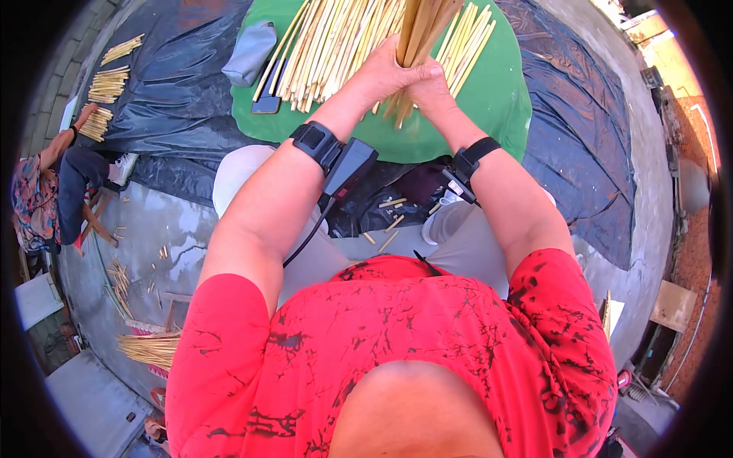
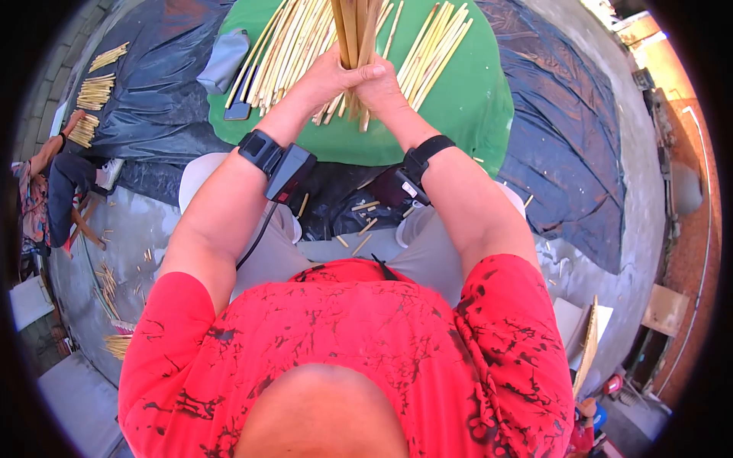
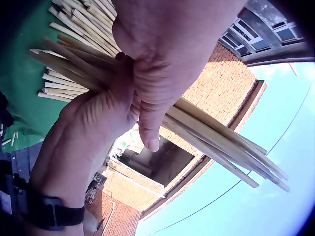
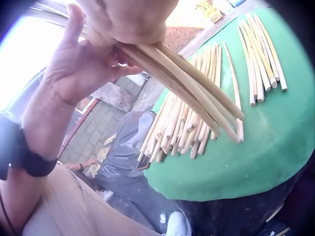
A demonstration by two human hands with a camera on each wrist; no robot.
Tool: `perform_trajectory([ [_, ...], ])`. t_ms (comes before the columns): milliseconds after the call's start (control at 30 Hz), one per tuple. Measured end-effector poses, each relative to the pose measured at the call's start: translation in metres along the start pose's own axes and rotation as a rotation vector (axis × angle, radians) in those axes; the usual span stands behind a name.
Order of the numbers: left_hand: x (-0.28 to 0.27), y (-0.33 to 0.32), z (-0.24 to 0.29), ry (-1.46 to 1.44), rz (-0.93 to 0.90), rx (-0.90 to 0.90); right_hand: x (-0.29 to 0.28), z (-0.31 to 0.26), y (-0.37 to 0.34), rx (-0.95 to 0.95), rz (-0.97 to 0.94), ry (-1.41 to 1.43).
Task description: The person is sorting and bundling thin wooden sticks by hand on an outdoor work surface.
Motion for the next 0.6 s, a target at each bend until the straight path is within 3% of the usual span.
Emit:
perform_trajectory([
  [67,0.001,-0.002,0.01,0.009,-0.065,-0.005,-0.012,-0.019,0.009,-0.016,0.021,0.032],
  [133,-0.004,-0.003,0.009,-0.015,0.034,0.057,-0.02,-0.028,0.014,0.171,0.062,0.453],
  [200,0.004,-0.02,0.013,-0.103,-0.116,-0.096,-0.029,-0.046,0.015,0.124,0.102,0.578],
  [267,0.014,-0.028,0.003,-0.074,-0.26,-0.154,-0.031,-0.041,0.019,0.254,0.102,0.771],
  [300,0.02,-0.03,-0.019,-0.105,-0.331,-0.341,-0.03,-0.043,0.019,0.271,0.074,0.811],
  [400,0.031,-0.055,-0.019,-0.501,-0.483,-0.506,-0.021,-0.036,0.006,0.408,0.076,0.885],
  [467,0.037,-0.066,-0.021,-0.656,-0.507,-0.546,-0.015,-0.03,0.001,0.429,0.039,0.887],
  [600,0.039,-0.071,-0.022,-0.584,-0.347,-0.53,-0.01,-0.026,-0.003,0.495,0.003,0.841],
])
Point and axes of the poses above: each hand's wrist, its own y-axis towards the middle knuckle, its own x-axis out of the palm, z = x × y, the point moved 6 cm from there along y, towards the middle knuckle, and after that the axes turned 8 degrees about -x, right-handed, at the moved point
